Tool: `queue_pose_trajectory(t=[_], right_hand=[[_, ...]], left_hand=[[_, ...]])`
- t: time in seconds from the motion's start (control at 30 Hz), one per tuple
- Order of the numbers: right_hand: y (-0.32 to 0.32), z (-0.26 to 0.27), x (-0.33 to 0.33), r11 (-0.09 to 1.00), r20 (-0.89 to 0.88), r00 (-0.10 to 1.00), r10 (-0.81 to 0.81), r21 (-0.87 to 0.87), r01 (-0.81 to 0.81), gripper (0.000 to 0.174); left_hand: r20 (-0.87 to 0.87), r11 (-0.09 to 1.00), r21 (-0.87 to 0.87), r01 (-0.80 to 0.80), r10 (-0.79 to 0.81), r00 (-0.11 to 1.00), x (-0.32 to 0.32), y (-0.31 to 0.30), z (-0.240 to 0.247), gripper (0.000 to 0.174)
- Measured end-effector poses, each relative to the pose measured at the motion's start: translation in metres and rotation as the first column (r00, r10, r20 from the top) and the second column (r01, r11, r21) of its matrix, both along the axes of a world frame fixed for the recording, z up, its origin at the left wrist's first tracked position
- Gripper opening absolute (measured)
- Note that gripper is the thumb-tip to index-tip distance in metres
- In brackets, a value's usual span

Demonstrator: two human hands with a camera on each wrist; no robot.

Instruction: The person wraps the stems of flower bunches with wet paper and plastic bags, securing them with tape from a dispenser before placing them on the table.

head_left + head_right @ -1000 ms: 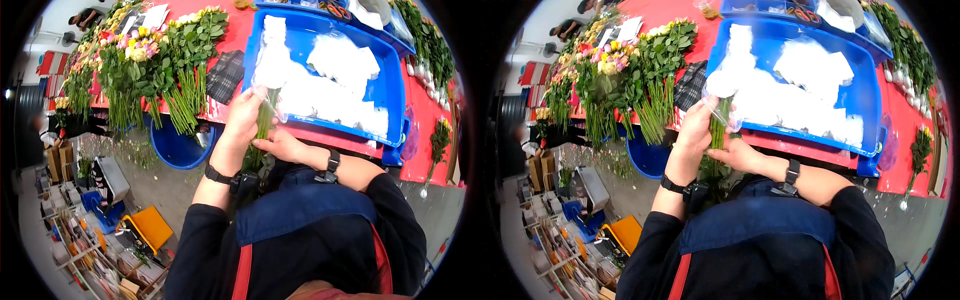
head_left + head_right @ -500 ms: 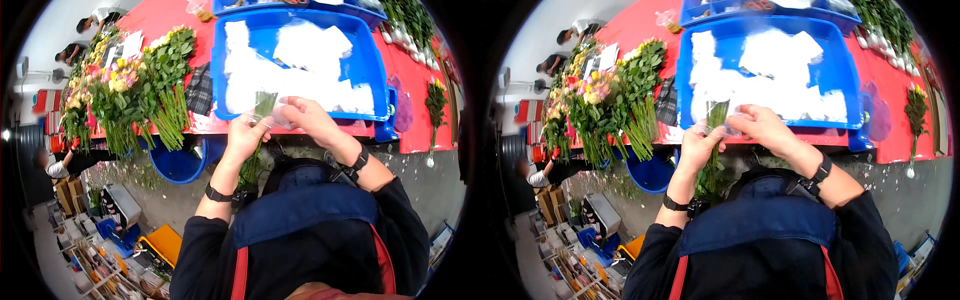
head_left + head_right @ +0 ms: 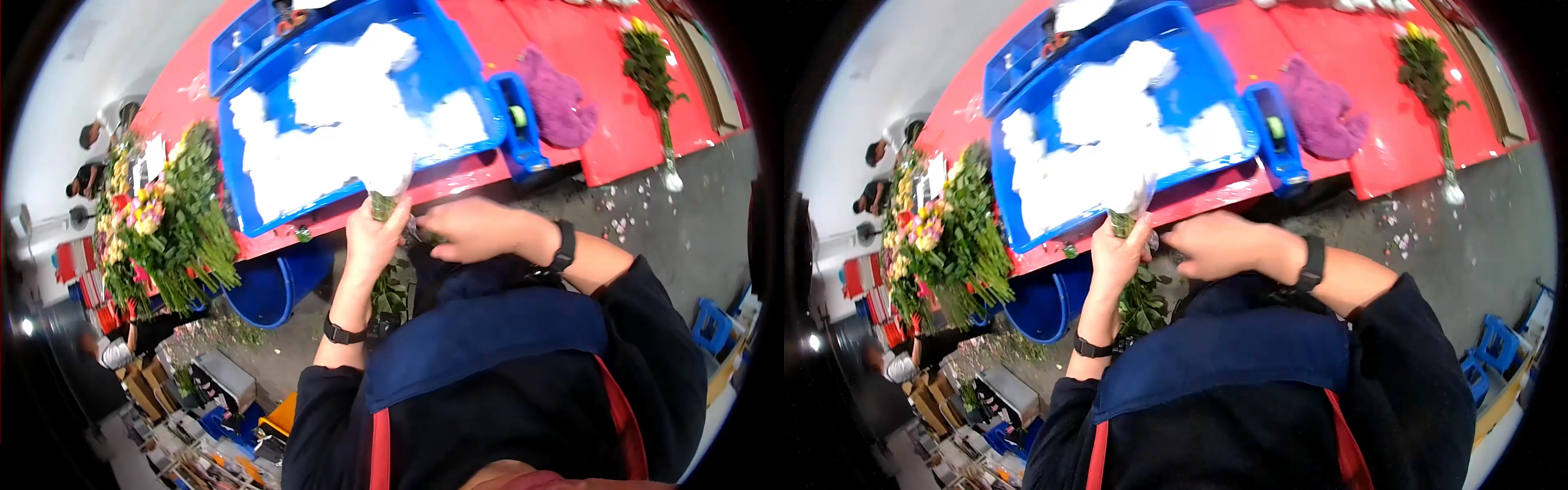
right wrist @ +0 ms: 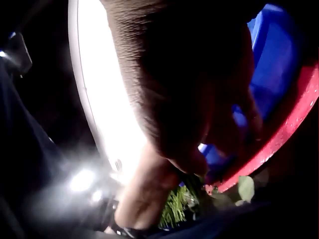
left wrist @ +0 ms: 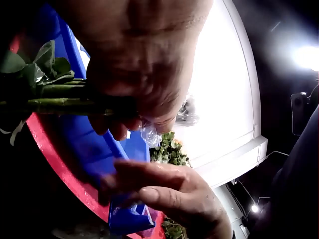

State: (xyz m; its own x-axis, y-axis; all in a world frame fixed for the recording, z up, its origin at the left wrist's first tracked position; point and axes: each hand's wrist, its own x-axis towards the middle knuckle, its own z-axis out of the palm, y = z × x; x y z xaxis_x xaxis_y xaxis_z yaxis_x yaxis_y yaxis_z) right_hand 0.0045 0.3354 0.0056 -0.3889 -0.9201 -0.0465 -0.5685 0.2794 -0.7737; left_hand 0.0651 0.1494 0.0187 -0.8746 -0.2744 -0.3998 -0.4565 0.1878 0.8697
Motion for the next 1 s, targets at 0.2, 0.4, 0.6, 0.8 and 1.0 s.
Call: queue_pose_trajectory(t=[0.2,0.4,0.6,0.8,1.0], right_hand=[[0.151,-0.036,-0.080,0.618,-0.086,0.706,-0.703,0.416,0.667,0.022],[0.151,-0.014,-0.048,0.775,0.322,0.741,-0.589,-0.035,0.631,0.017],[0.213,-0.044,0.018,0.768,0.725,0.502,-0.471,0.058,0.638,0.018],[0.211,-0.045,-0.021,0.779,0.299,0.822,-0.484,-0.279,0.561,0.043],[0.179,-0.057,-0.051,0.885,-0.509,0.859,0.052,0.421,0.196,0.022]], left_hand=[[0.152,0.866,-0.286,0.411,-0.382,0.912,-0.013,0.085,-0.028,0.033],[0.309,0.587,-0.380,0.715,-0.648,0.696,-0.029,0.166,-0.076,0.036],[0.272,0.633,0.335,0.698,-0.774,0.571,-0.052,0.192,-0.002,0.020],[0.285,0.673,0.198,0.713,-0.735,0.615,-0.036,0.204,0.035,0.031],[0.045,0.615,-0.319,0.721,-0.750,0.659,-0.007,0.210,0.026,0.026]])
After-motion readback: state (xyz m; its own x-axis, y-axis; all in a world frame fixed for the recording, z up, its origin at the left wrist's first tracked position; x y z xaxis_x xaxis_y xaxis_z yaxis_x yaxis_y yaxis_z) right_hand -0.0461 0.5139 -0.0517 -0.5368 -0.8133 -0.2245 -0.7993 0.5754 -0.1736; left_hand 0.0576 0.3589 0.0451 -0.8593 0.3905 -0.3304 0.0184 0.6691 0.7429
